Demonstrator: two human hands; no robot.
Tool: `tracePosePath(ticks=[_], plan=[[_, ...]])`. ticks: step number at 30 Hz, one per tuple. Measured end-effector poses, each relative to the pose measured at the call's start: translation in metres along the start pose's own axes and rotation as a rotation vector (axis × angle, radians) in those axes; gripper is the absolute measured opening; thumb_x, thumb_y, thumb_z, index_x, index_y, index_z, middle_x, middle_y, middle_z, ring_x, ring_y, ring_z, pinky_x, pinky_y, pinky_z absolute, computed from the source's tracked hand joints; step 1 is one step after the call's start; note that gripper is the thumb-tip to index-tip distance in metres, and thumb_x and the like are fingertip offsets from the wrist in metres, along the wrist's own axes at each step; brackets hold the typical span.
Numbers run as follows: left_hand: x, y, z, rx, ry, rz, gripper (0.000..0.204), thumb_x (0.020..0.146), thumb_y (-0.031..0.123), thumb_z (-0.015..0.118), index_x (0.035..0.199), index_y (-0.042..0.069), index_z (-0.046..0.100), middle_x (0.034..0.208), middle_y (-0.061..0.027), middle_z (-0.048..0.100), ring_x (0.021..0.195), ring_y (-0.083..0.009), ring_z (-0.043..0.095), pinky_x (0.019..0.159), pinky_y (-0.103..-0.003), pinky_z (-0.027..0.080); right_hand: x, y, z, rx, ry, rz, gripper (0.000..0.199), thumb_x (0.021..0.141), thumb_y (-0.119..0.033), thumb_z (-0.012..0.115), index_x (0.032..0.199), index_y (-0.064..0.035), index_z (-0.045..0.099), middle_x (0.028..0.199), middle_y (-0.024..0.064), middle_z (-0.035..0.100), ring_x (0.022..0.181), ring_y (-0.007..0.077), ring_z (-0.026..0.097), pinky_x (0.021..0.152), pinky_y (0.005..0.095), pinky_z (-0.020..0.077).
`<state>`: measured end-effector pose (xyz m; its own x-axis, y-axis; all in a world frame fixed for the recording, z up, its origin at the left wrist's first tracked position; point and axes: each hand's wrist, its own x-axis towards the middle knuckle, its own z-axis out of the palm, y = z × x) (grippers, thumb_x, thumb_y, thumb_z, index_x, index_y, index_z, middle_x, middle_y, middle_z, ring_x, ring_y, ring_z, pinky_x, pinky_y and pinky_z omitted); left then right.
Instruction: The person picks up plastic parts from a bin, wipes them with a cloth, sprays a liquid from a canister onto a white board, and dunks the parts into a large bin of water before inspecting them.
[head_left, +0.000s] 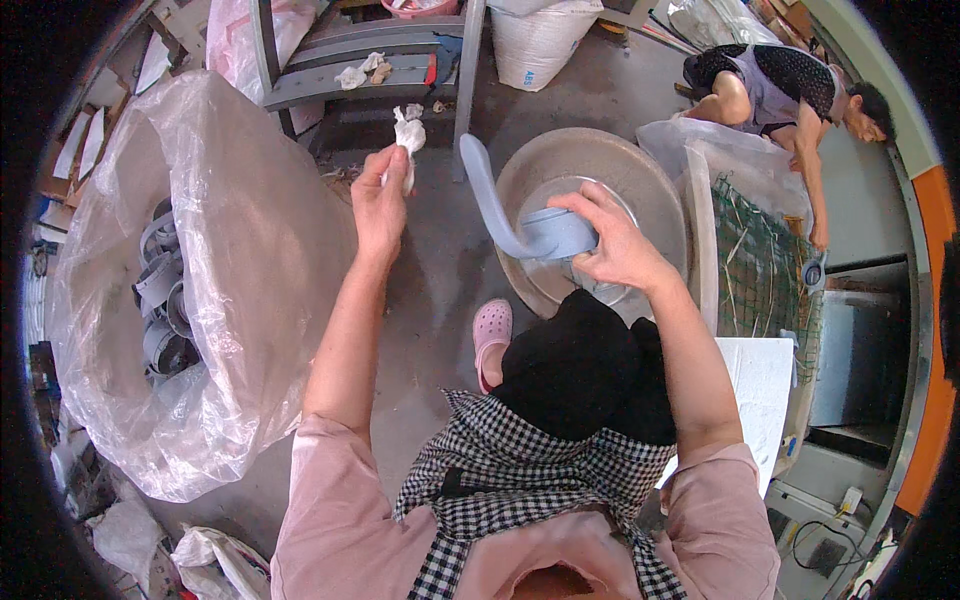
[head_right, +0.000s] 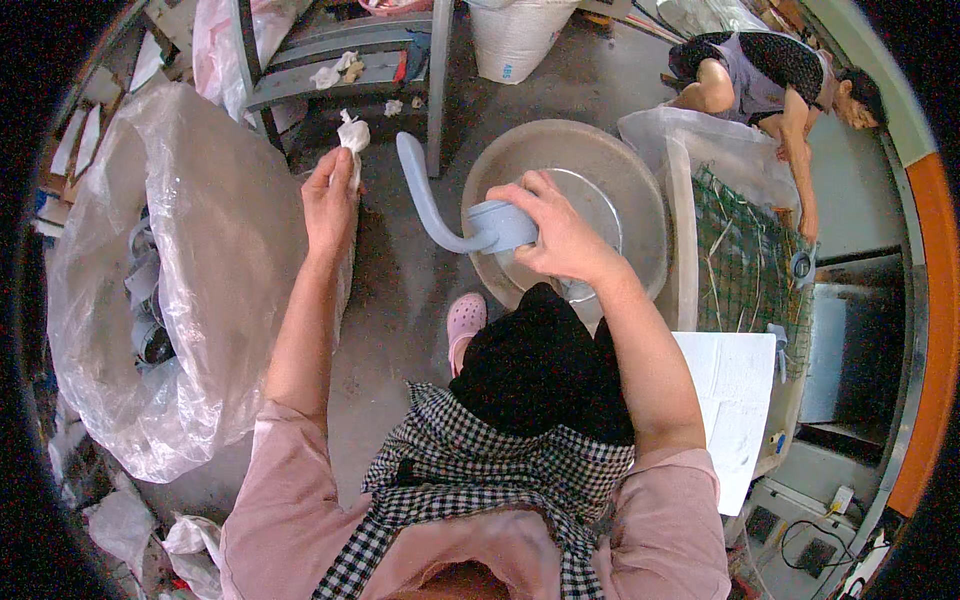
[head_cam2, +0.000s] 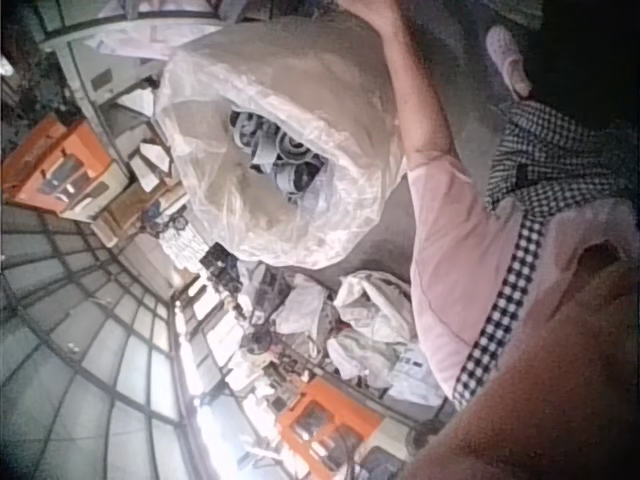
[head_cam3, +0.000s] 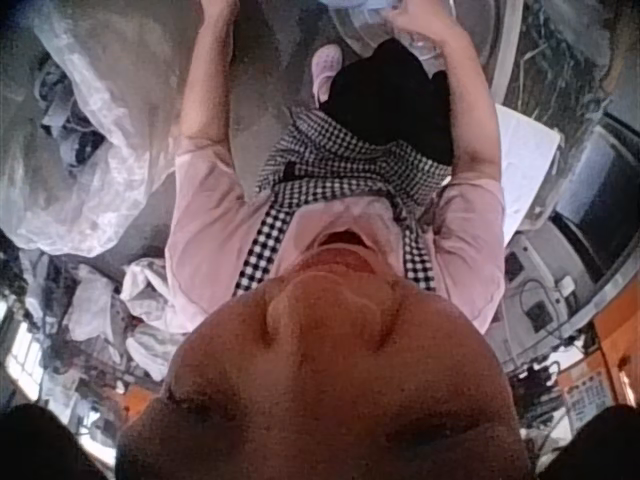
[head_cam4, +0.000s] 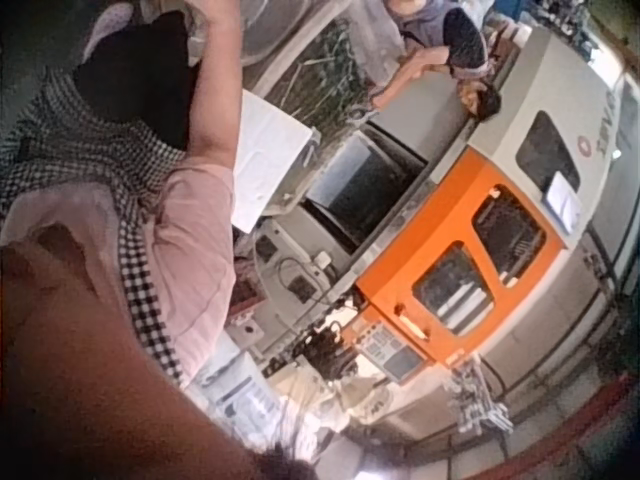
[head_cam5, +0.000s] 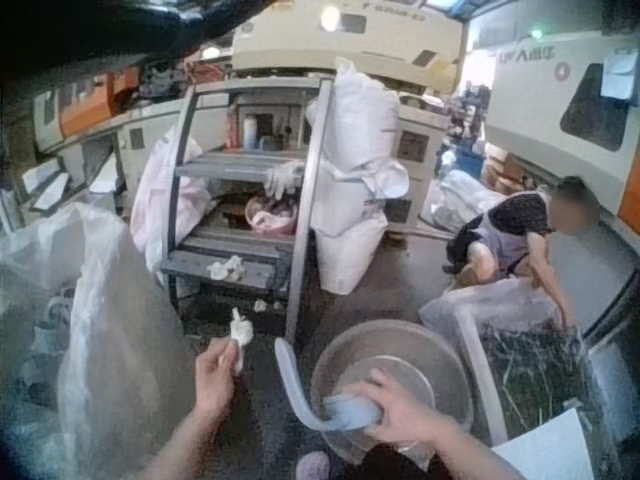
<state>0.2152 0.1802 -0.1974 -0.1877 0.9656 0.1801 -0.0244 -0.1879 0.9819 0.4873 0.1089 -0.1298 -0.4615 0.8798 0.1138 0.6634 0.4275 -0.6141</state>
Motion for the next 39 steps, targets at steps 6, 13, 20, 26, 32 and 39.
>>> tracePosePath(ticks=[6,13,20,26,32,39], plan=[[-0.037,0.028,0.025,0.208,-0.065,0.518,0.008,0.084,0.002,0.059,0.091,0.001,0.061,0.088,-0.0075,0.052,0.078,-0.0175,0.051,0.069,-0.028,0.043,0.000,0.015,0.002,0.171,-0.019,-0.059,0.059,0.055,-0.003,0.057,0.114,-0.0066,0.052,0.103,0.0136,0.050,0.098,0.0325,0.051,0.090,0.0354,0.0398],[-0.020,0.044,0.034,0.433,-0.157,0.544,0.020,0.083,0.003,0.061,0.103,0.002,0.064,0.082,-0.0103,0.049,0.075,-0.0210,0.052,0.064,-0.027,0.042,-0.002,0.017,0.006,0.332,-0.035,-0.046,0.058,0.055,-0.006,0.058,0.113,-0.0054,0.054,0.106,0.0139,0.055,0.103,0.0309,0.052,0.092,0.0351,0.0400],[-0.031,0.049,0.036,0.459,-0.330,0.634,0.017,0.082,0.005,0.058,0.098,0.003,0.064,0.083,-0.0146,0.052,0.075,-0.0298,0.055,0.067,-0.035,0.045,-0.005,0.025,-0.003,0.390,-0.115,0.032,0.068,0.054,-0.006,0.062,0.122,-0.0025,0.050,0.110,0.0062,0.051,0.108,0.0170,0.048,0.096,0.0287,0.0353],[0.015,0.036,0.023,0.077,-0.090,0.129,0.022,0.092,0.017,0.054,0.092,-0.003,0.062,0.073,-0.0030,0.051,0.072,-0.0116,0.050,0.064,-0.027,0.041,-0.005,0.014,0.002,0.720,-0.047,0.053,0.062,0.056,-0.005,0.058,0.118,-0.0030,0.052,0.113,0.0067,0.054,0.107,0.0181,0.051,0.094,0.0297,0.0385],[-0.019,0.067,0.033,0.229,-0.125,0.646,0.014,0.085,0.006,0.058,0.097,0.002,0.064,0.078,-0.0074,0.052,0.071,-0.0185,0.051,0.063,-0.028,0.041,-0.002,0.023,0.004,0.657,-0.090,0.058,0.062,0.057,-0.004,0.058,0.119,-0.0029,0.052,0.114,0.0061,0.054,0.107,0.0171,0.051,0.095,0.0283,0.0372],[0.011,0.044,0.027,0.518,-0.225,0.514,0.020,0.084,0.011,0.058,0.102,0.007,0.065,0.074,-0.0155,0.050,0.070,-0.0323,0.053,0.064,-0.039,0.044,-0.002,0.022,0.008,0.646,-0.137,0.054,0.065,0.056,-0.011,0.060,0.120,-0.0034,0.052,0.117,0.0054,0.053,0.108,0.0175,0.050,0.095,0.0287,0.0375]])
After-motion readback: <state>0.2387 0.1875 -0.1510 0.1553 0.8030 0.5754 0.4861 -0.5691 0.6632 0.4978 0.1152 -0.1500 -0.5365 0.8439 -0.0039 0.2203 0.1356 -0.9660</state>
